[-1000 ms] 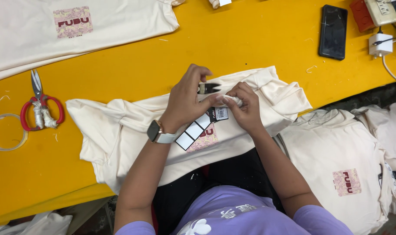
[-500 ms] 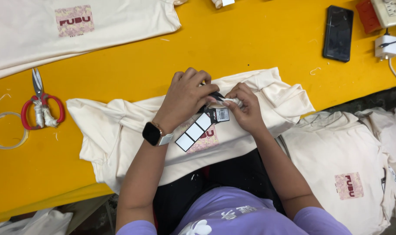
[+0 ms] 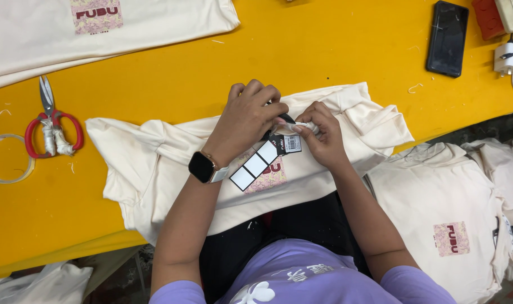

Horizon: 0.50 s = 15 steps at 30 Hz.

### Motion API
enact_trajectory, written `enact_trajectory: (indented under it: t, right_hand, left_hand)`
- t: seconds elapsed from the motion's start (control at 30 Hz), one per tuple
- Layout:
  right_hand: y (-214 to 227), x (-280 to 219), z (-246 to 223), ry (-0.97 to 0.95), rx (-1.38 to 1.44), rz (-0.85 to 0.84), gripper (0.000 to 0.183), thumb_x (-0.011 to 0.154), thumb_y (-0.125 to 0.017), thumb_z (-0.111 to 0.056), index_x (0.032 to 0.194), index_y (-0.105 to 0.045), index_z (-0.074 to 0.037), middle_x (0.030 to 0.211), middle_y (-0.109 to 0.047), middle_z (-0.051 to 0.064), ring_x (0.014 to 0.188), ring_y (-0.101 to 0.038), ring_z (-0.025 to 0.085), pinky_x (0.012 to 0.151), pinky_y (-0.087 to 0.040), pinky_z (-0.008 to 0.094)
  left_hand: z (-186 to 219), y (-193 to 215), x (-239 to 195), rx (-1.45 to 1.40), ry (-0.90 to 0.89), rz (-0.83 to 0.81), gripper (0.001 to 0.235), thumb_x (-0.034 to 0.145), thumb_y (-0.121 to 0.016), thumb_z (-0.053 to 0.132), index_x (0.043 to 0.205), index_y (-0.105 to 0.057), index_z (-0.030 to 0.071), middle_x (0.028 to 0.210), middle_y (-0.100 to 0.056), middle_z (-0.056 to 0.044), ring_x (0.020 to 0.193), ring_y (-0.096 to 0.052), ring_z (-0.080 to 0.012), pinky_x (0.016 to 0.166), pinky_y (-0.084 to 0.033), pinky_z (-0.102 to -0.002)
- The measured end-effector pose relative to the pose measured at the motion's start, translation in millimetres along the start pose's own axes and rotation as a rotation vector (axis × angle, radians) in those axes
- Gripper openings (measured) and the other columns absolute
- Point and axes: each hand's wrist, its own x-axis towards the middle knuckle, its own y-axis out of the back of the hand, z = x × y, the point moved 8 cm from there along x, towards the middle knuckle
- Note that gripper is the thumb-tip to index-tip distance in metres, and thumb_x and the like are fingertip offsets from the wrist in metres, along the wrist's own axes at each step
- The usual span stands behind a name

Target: Trimming threads, attaching tags, and folding t-shirts on a work table

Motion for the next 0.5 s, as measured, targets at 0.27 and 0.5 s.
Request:
enact_trajectory:
  t: [0.27, 0.5]
  right_hand:
    - [-0.1, 1.8, -4.9, 0.021, -0.012, 0.006, 0.010, 0.096, -0.074, -0.010, 0.094, -0.071, 0.000, 0.084, -0.054, 0.011, 0.082, -0.055, 0.027, 0.081, -0.044, 0.039]
    - [6.2, -5.6, -11.7, 0.013, -0.060, 0.082, 0.027, 0.086, -0.060, 0.007, 0.103, -0.073, -0.008, 0.097, -0.053, 0.006, 0.093, -0.055, 0.022, 0.085, -0.043, 0.031]
  left_hand:
    - [-2.8, 8.2, 0.6, 0.051, -0.012, 0.058, 0.019, 0.093, -0.070, 0.039, 0.106, -0.074, 0.025, 0.099, -0.058, 0.003, 0.098, -0.052, -0.0179, 0.090, -0.040, -0.043]
    - [-60.5, 96.3, -50.1, 0.147, 0.331, 0.408, 0.030, 0.097, -0.077, 0.017, 0.126, -0.072, 0.012, 0.114, -0.057, -0.012, 0.099, -0.057, -0.0322, 0.080, -0.045, -0.046]
